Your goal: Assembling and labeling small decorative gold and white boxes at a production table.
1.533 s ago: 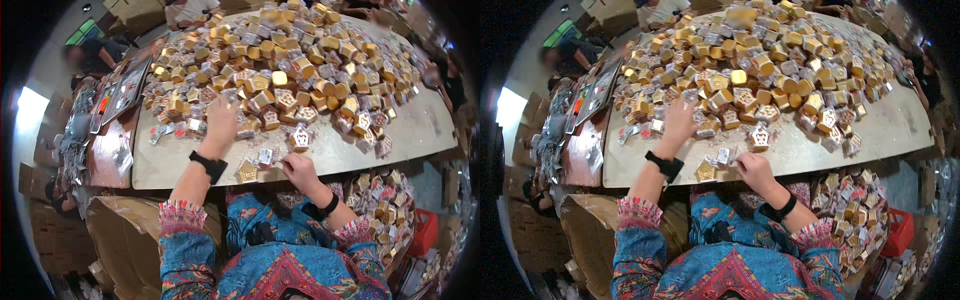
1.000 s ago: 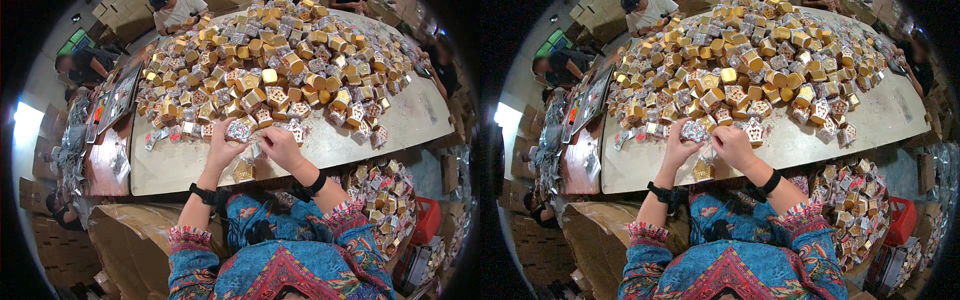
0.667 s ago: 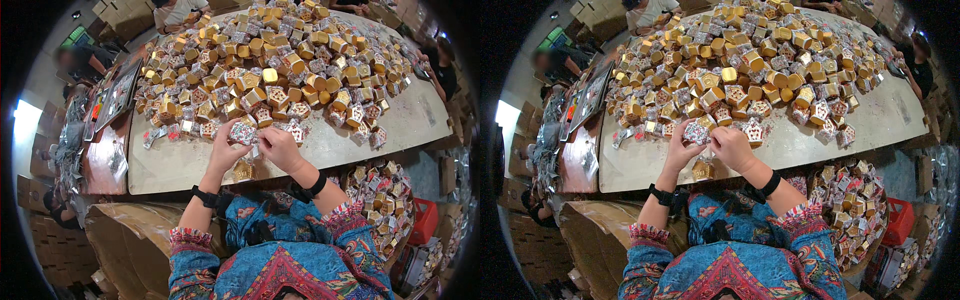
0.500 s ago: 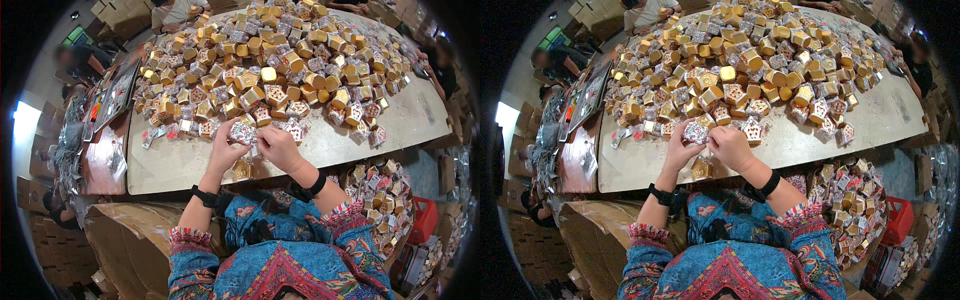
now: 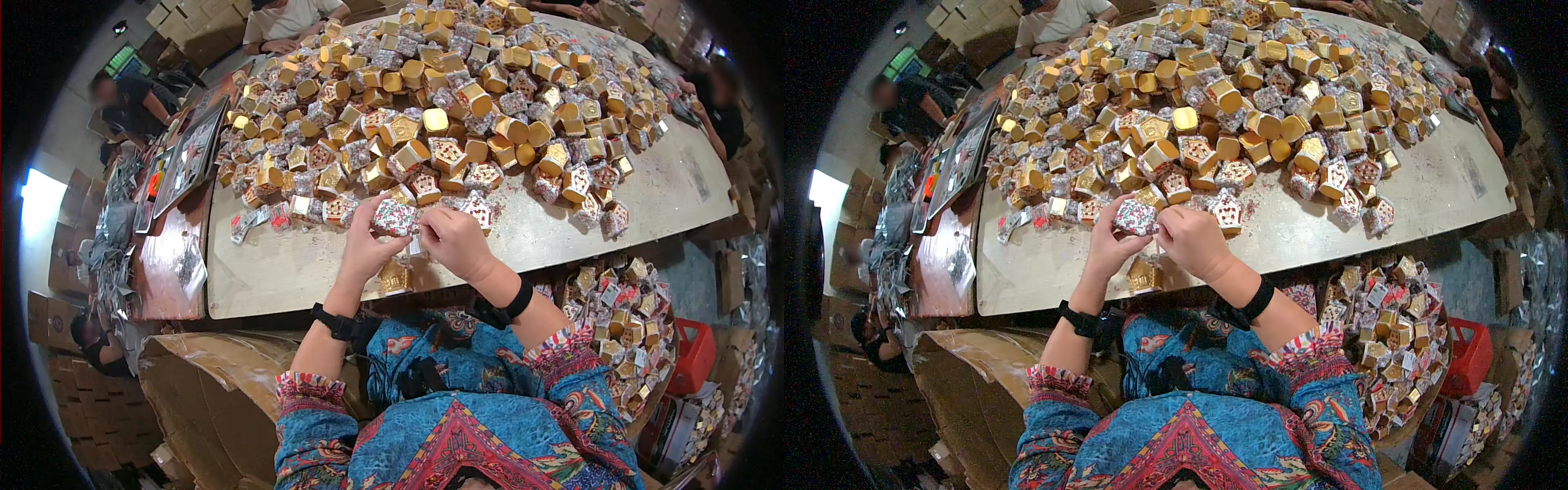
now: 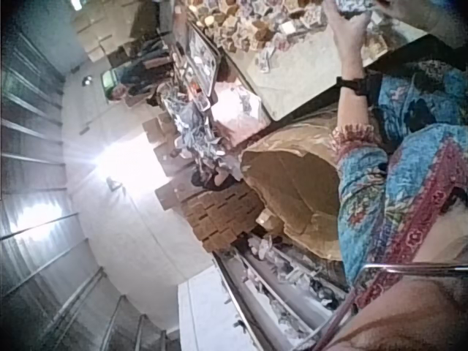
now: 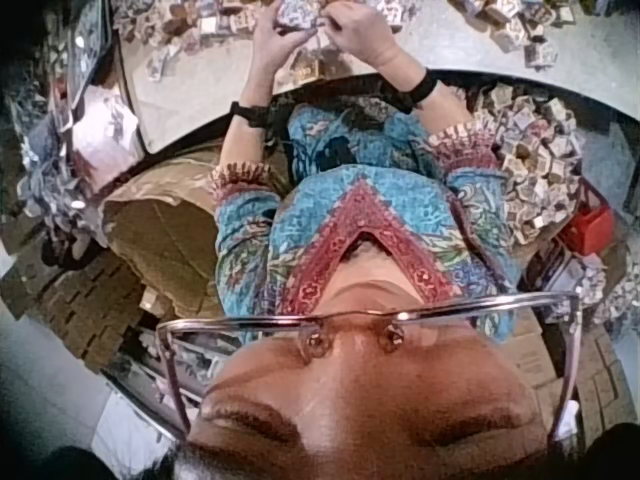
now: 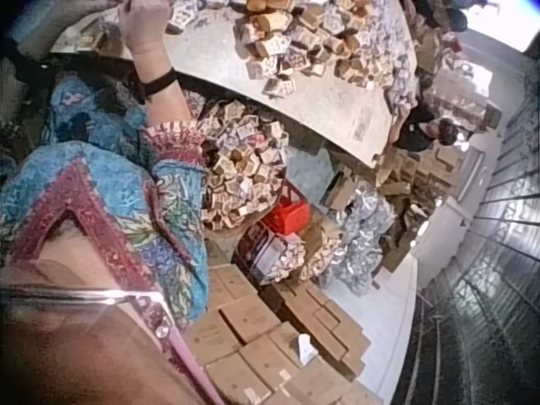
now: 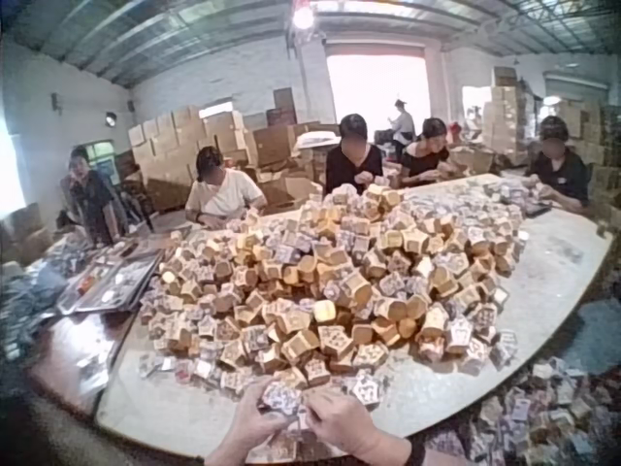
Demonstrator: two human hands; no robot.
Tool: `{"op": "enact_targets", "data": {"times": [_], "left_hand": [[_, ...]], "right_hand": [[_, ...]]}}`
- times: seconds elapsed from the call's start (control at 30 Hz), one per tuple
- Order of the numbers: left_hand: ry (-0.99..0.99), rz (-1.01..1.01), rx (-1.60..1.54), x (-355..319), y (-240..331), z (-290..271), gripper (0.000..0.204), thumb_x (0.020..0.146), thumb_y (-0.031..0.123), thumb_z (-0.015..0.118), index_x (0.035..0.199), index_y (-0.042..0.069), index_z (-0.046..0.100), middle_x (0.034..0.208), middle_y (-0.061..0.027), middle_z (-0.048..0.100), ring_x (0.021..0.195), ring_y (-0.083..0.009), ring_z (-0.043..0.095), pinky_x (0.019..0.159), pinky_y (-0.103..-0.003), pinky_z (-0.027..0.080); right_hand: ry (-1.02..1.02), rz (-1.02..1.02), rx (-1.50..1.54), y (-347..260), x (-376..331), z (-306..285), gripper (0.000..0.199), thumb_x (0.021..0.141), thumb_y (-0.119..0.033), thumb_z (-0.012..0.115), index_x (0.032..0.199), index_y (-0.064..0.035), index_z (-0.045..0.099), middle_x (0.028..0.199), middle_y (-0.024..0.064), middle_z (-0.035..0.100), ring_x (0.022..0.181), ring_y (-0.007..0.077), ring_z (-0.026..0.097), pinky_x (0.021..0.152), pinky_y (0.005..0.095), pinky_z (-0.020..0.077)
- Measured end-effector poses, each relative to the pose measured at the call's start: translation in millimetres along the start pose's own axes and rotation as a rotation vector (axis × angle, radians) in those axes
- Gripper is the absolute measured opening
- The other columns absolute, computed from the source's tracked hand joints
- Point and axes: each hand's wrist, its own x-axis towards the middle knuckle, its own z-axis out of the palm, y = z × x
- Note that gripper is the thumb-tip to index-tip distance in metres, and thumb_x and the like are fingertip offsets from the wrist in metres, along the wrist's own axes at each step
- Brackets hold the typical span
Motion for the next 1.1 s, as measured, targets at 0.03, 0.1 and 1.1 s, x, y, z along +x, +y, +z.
{"op": "enact_targets", "data": {"times": [0.03, 0.1, 1.1], "left_hand": [[0.003, 0.017, 0.025, 0.2, 2.9, 0.9, 0.075, 0.061, 0.009, 0.078, 0.129, 0.005, 0.046, 0.116, -0.0091, 0.048, 0.105, -0.0182, 0.053, 0.087, -0.030, 0.048], [0.005, 0.034, 0.049, 0.4, 6.5, 1.7, 0.075, 0.061, 0.008, 0.077, 0.129, 0.004, 0.046, 0.114, -0.0076, 0.049, 0.103, -0.0161, 0.055, 0.085, -0.029, 0.049], [0.099, 0.220, 0.458, -5.4, 25.8, 11.5, 0.068, 0.058, 0.010, 0.073, 0.122, 0.005, 0.051, 0.110, -0.0130, 0.050, 0.102, -0.0260, 0.053, 0.084, -0.034, 0.047]], "right_hand": [[0.000, 0.002, -0.001, 0.2, 0.0, -1.1, 0.009, 0.071, -0.008, 0.063, 0.075, -0.0057, 0.056, 0.070, 0.0091, 0.057, 0.063, 0.0284, 0.059, 0.057, 0.0368, 0.0485], [0.006, -0.012, 0.005, 0.4, 0.0, -2.7, 0.008, 0.070, -0.001, 0.062, 0.076, -0.0036, 0.057, 0.072, 0.0112, 0.060, 0.061, 0.0300, 0.060, 0.055, 0.0364, 0.0498], [-0.033, 0.034, 0.036, 1.4, -7.2, -4.7, 0.007, 0.071, -0.002, 0.061, 0.076, -0.0038, 0.056, 0.070, 0.0123, 0.058, 0.061, 0.0312, 0.058, 0.055, 0.0381, 0.0483]]}}
